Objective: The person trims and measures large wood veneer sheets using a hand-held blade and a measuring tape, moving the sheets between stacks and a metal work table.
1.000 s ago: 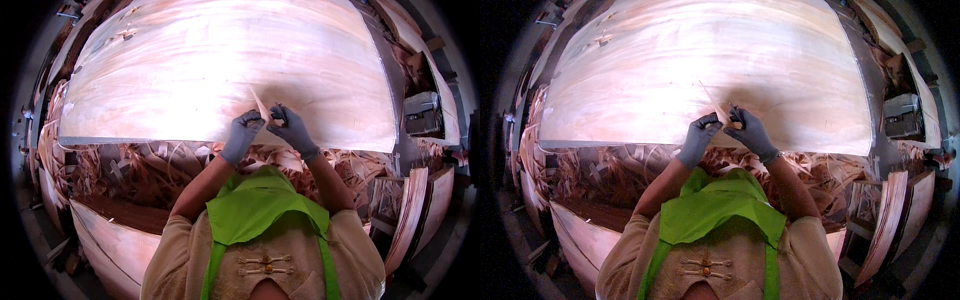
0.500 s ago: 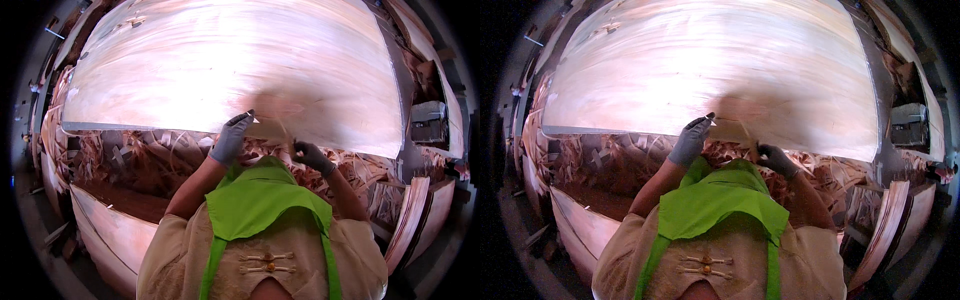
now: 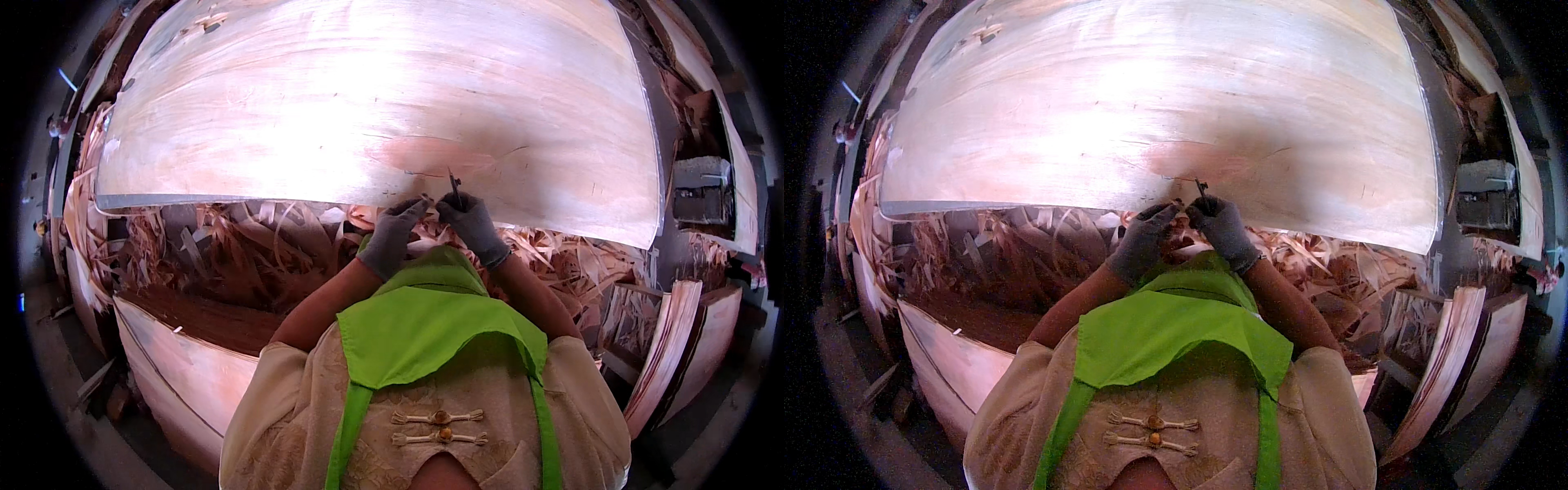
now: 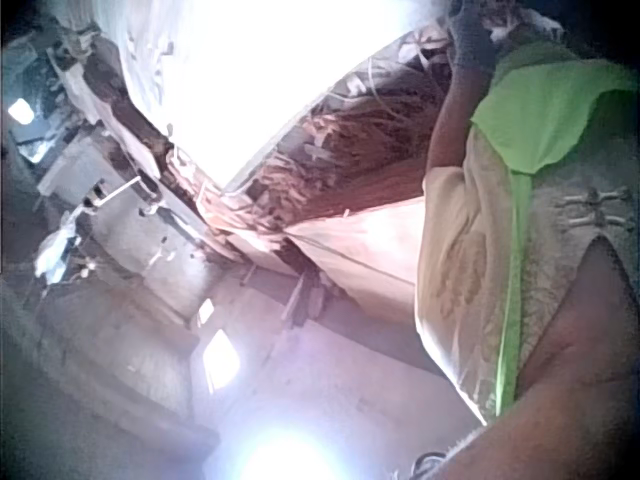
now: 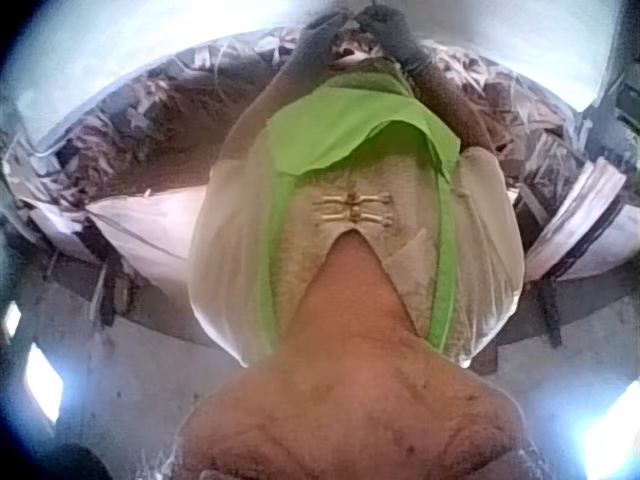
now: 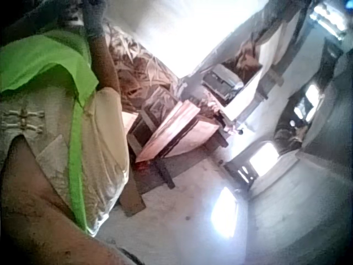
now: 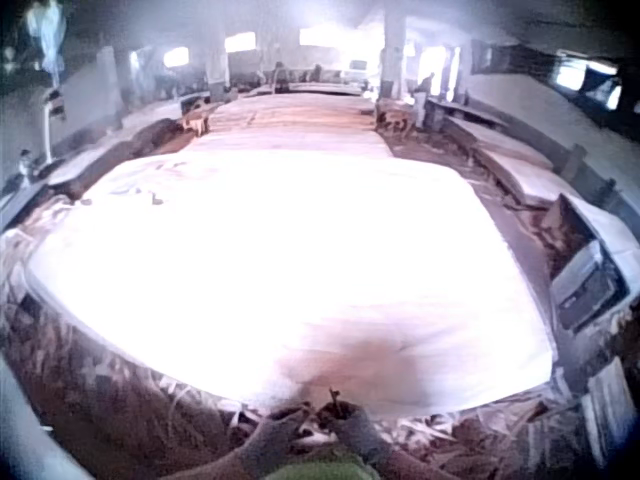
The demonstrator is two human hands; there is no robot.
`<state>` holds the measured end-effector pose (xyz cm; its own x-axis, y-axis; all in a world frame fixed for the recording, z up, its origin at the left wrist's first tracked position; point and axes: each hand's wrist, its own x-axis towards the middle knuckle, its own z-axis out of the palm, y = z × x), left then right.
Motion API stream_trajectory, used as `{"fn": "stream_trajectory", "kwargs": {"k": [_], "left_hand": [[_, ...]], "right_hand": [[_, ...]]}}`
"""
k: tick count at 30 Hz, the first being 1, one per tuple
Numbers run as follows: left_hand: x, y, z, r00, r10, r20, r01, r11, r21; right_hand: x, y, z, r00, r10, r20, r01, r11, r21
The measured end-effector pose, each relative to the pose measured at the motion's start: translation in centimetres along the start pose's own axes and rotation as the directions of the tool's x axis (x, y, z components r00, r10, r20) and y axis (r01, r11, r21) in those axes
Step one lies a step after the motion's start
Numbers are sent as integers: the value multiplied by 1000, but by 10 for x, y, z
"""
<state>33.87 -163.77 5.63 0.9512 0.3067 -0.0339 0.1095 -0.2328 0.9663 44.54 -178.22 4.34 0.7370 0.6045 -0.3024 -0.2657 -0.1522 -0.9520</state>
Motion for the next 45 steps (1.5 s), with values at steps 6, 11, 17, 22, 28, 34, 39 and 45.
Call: {"fn": "stream_trajectory", "kwargs": {"k": [6,11,17,22,28,34,39,45], "left_hand": [[39,-55,-43,956,190,-224,-78,899,430],[54,-65,-65,960,249,125,-252,585,771],[58,-87,-59,893,407,191,-371,426,825],[60,-59,-56,853,388,348,-465,264,845],[60,-66,-49,878,380,291,-411,288,865],[59,-54,-49,882,353,313,-422,291,859],[65,-79,-46,866,373,332,-434,234,870],[66,-60,-48,874,246,418,-472,235,849]], "right_hand": [[53,26,-10,997,-12,72,29,970,-241],[93,27,8,997,-35,65,61,887,-458],[109,50,17,999,-13,-37,-11,821,-571],[101,37,23,995,-19,-98,-46,779,-625],[88,6,38,984,-147,-103,-17,494,-869],[15,-23,-20,995,-83,48,91,661,-745],[-128,-2,-71,901,104,421,76,918,-390],[-163,-2,-93,864,380,329,-268,902,-339]]}}
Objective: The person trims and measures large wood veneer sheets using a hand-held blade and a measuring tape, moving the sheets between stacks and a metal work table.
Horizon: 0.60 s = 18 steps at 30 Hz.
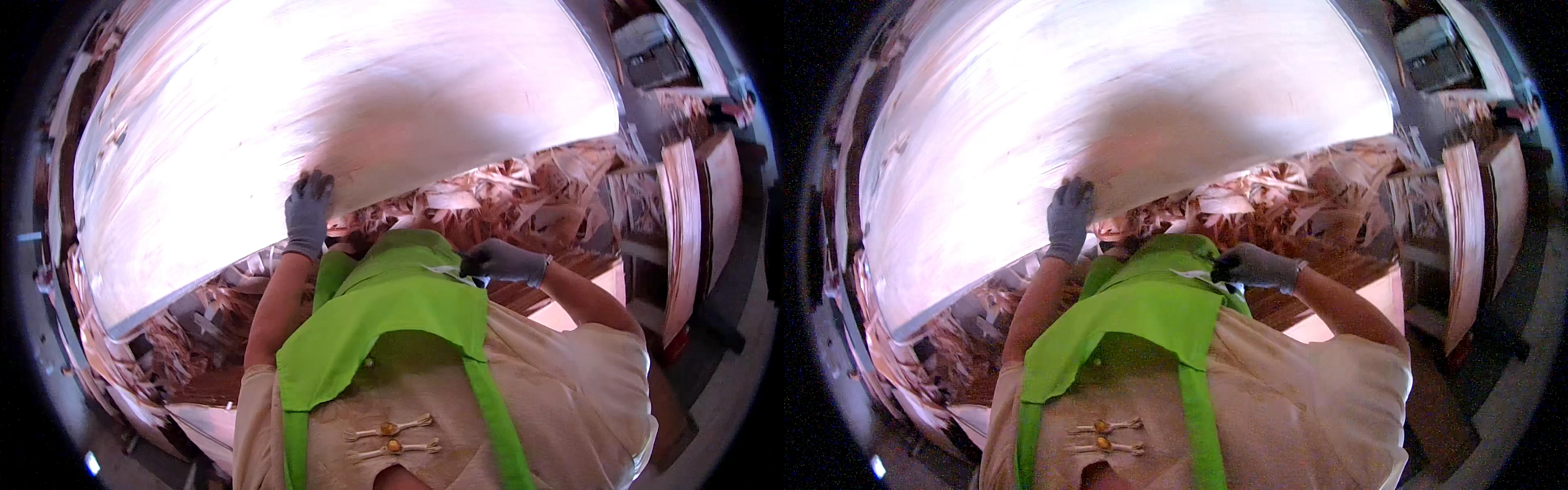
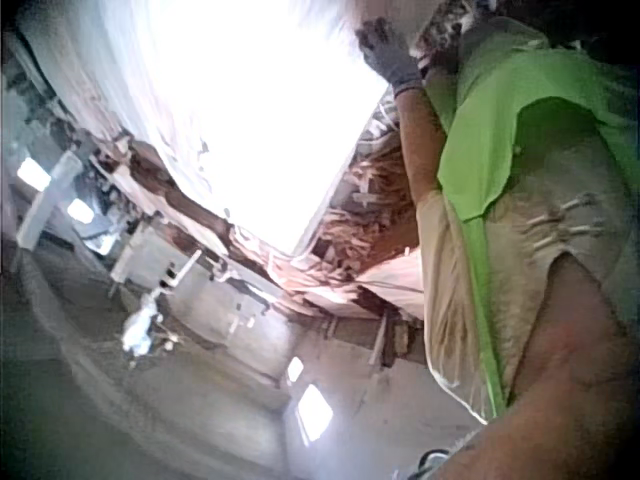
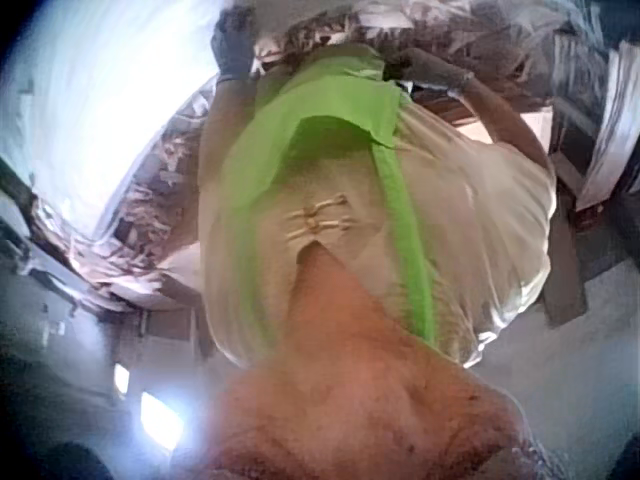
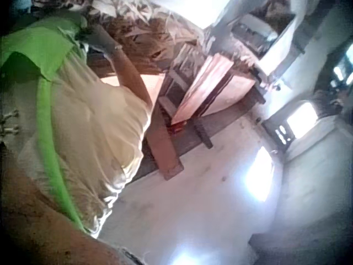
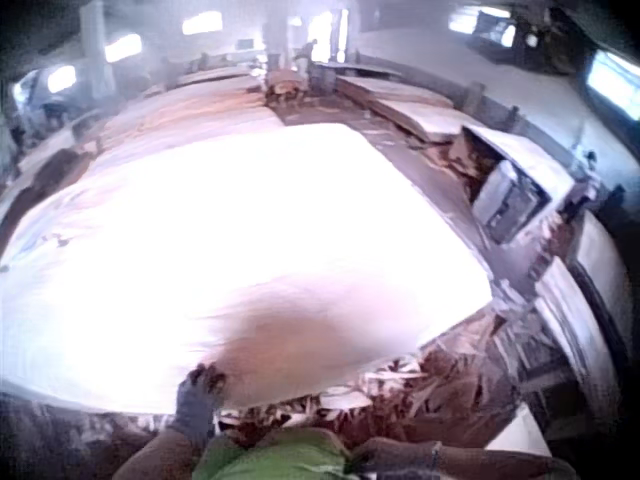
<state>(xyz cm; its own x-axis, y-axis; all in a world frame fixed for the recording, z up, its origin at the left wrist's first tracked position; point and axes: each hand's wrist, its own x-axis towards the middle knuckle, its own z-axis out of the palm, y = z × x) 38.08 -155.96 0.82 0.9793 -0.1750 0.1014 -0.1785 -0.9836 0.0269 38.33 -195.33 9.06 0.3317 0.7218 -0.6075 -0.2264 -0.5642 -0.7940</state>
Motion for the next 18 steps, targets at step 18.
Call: {"fn": "stream_trajectory", "kwargs": {"k": [18], "left_hand": [[6,-12,6,979,204,20,-205,973,101]], "right_hand": [[153,-60,16,887,-18,-461,240,871,428]]}}
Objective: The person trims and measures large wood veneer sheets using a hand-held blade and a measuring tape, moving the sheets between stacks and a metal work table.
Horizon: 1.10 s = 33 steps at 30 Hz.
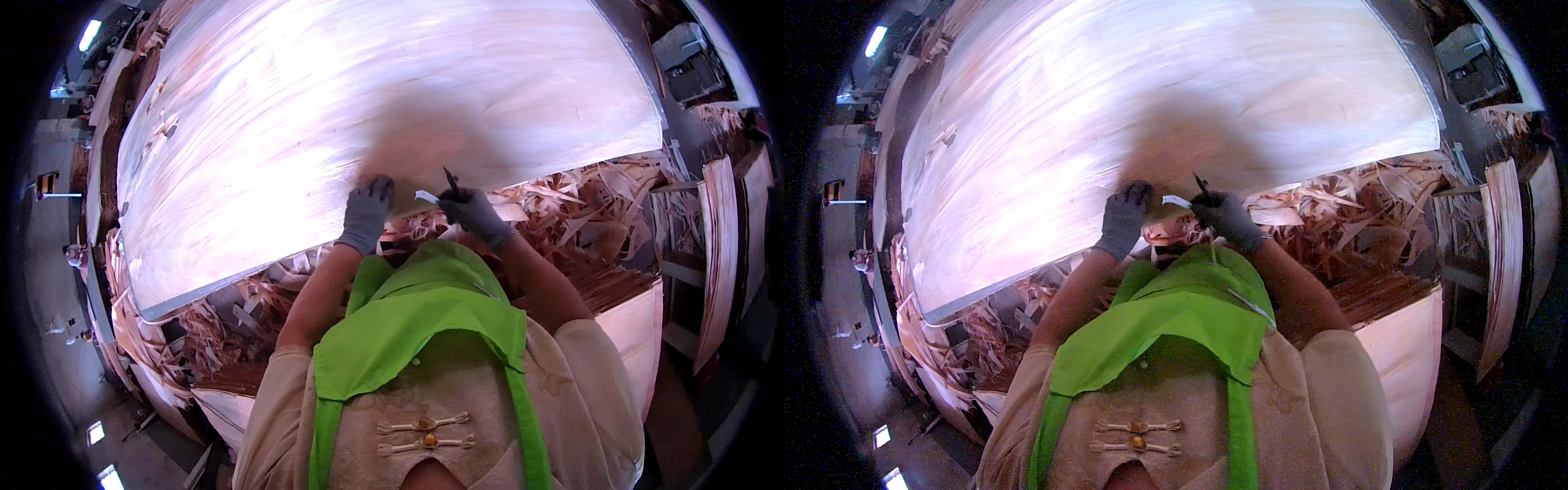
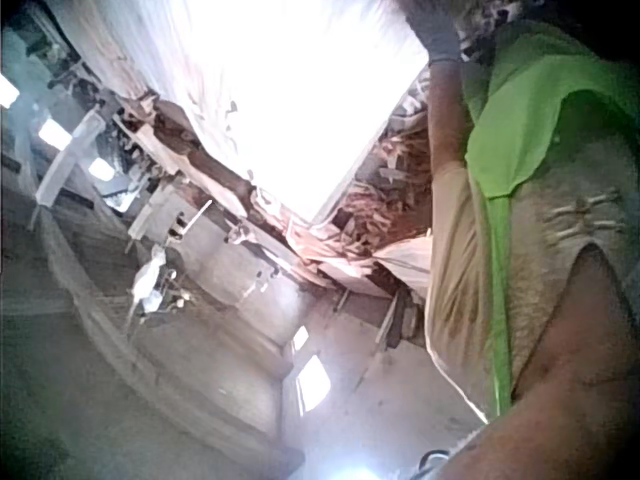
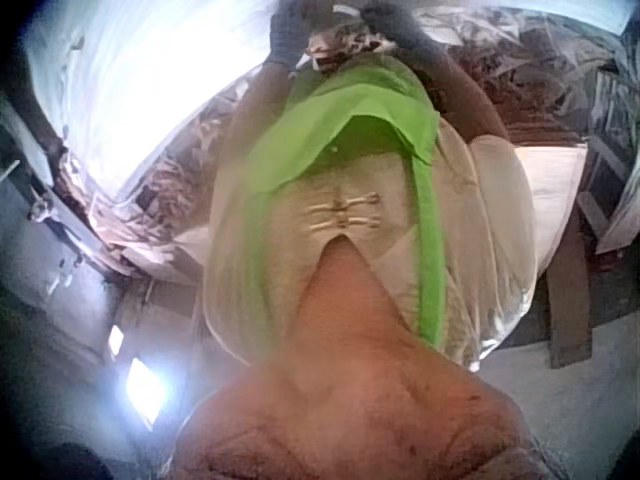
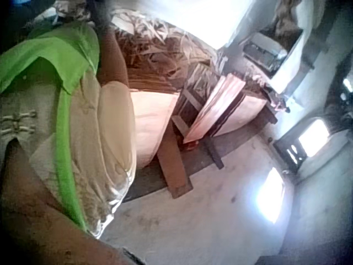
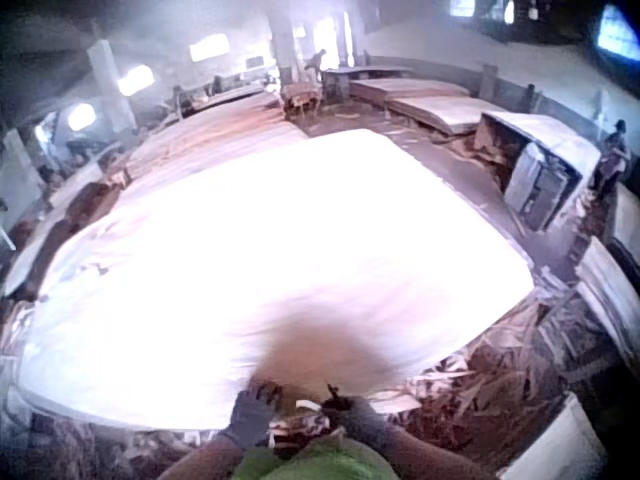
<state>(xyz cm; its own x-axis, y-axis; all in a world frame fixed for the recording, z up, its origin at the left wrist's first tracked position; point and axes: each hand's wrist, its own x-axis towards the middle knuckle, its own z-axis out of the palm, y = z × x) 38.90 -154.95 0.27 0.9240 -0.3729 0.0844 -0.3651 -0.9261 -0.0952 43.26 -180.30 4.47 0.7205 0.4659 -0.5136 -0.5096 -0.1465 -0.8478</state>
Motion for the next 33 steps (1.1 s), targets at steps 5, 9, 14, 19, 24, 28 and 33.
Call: {"fn": "stream_trajectory", "kwargs": {"k": [5,9,14,19,24,28,33], "left_hand": [[1,1,-10,995,-97,-19,92,978,-187],[-3,-5,5,992,-117,35,122,934,-337],[-3,-11,12,994,7,-109,-30,977,-210],[-8,-18,-9,989,15,-149,-74,914,-399],[2,-25,-23,984,144,-105,-177,862,-475],[-1,-26,-2,987,160,-8,-154,940,-303],[5,-21,3,981,188,45,-170,951,-260]], "right_hand": [[47,23,50,970,-34,-239,55,995,80],[70,40,68,931,13,-365,17,997,77],[84,46,77,855,-46,-517,-91,967,-237],[73,13,95,803,-80,-590,-253,851,-460],[88,31,83,789,-49,-612,-294,845,-447],[42,8,78,888,311,-340,-351,934,-64],[23,76,91,910,75,-408,0,983,182]]}}
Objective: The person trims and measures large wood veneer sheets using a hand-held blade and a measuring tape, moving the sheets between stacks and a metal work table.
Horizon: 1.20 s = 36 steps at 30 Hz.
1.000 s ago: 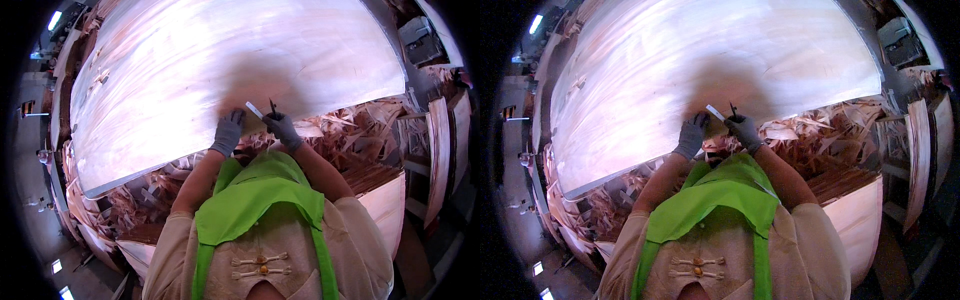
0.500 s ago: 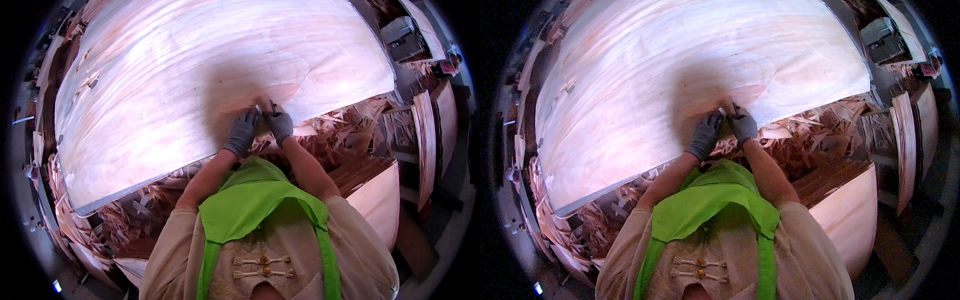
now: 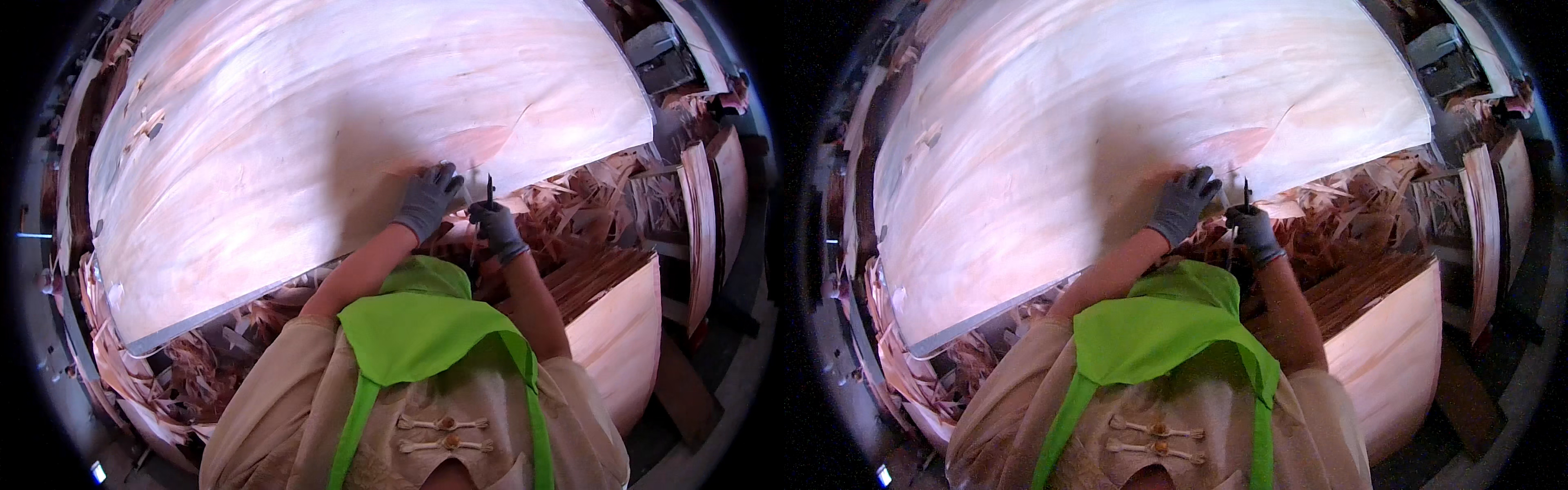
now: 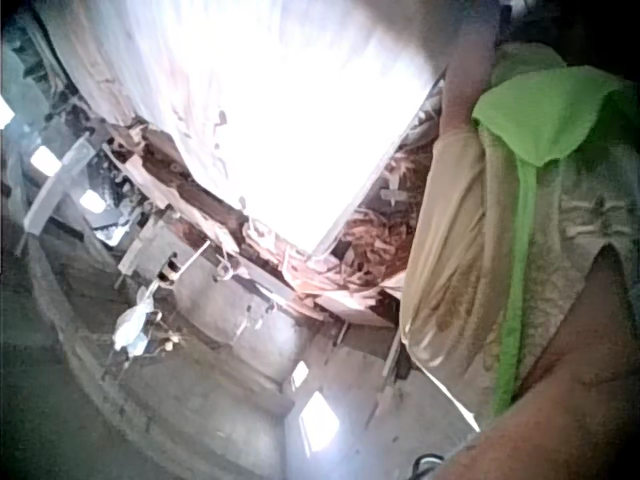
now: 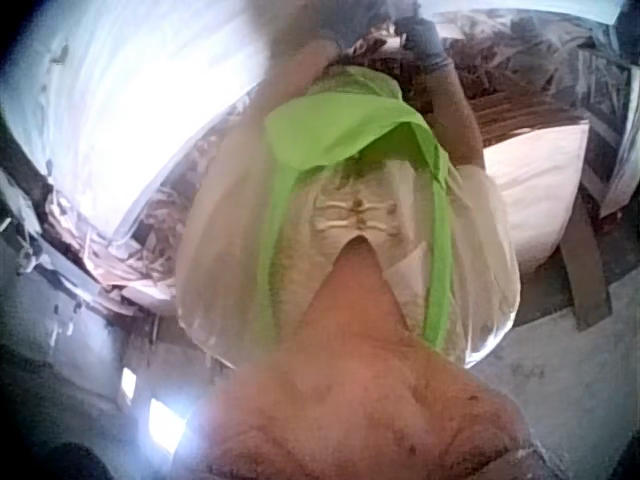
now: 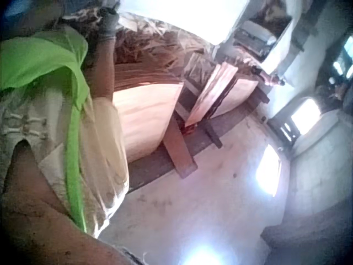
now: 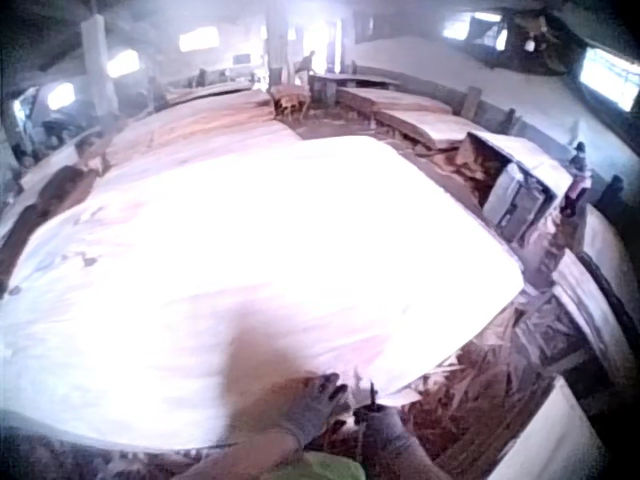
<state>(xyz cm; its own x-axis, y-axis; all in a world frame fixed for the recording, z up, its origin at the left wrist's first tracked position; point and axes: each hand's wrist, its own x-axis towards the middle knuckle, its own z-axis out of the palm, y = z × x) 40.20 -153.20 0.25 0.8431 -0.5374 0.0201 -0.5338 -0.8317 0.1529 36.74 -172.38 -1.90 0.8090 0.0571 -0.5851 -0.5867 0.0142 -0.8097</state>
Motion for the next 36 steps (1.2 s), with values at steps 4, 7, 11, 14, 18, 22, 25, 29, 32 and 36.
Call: {"fn": "stream_trajectory", "kwargs": {"k": [4,7,11,14,18,22,25,29,32,36], "left_hand": [[3,-2,-8,996,-34,80,35,999,-22],[-6,-13,-11,993,5,-119,-11,998,-55],[-40,-78,-4,878,-243,-413,106,939,-326],[-64,-103,-24,863,-372,-343,252,904,-346],[-65,-105,-26,879,-301,-370,247,951,-186],[-61,-100,-28,903,-334,-272,270,931,-246],[-63,-101,-27,913,-319,-255,261,936,-237],[-63,-103,-27,898,-314,-308,260,944,-205],[-59,-97,-40,936,-191,-296,171,981,-91],[-55,-108,-17,961,38,-272,-44,999,-15]], "right_hand": [[-38,49,51,990,-132,-39,122,972,-201],[-50,39,66,997,-72,-26,73,997,16],[-37,-12,82,998,-63,32,63,998,7],[-4,-36,103,993,-98,69,88,987,135],[32,-45,128,989,-109,103,92,983,159],[48,-34,134,998,-54,36,51,995,87],[50,-32,136,998,-70,0,70,994,89],[52,-32,139,993,-113,-33,116,991,72],[59,-24,138,991,-116,-68,120,991,66],[55,-31,144,987,-129,-94,129,992,-8]]}}
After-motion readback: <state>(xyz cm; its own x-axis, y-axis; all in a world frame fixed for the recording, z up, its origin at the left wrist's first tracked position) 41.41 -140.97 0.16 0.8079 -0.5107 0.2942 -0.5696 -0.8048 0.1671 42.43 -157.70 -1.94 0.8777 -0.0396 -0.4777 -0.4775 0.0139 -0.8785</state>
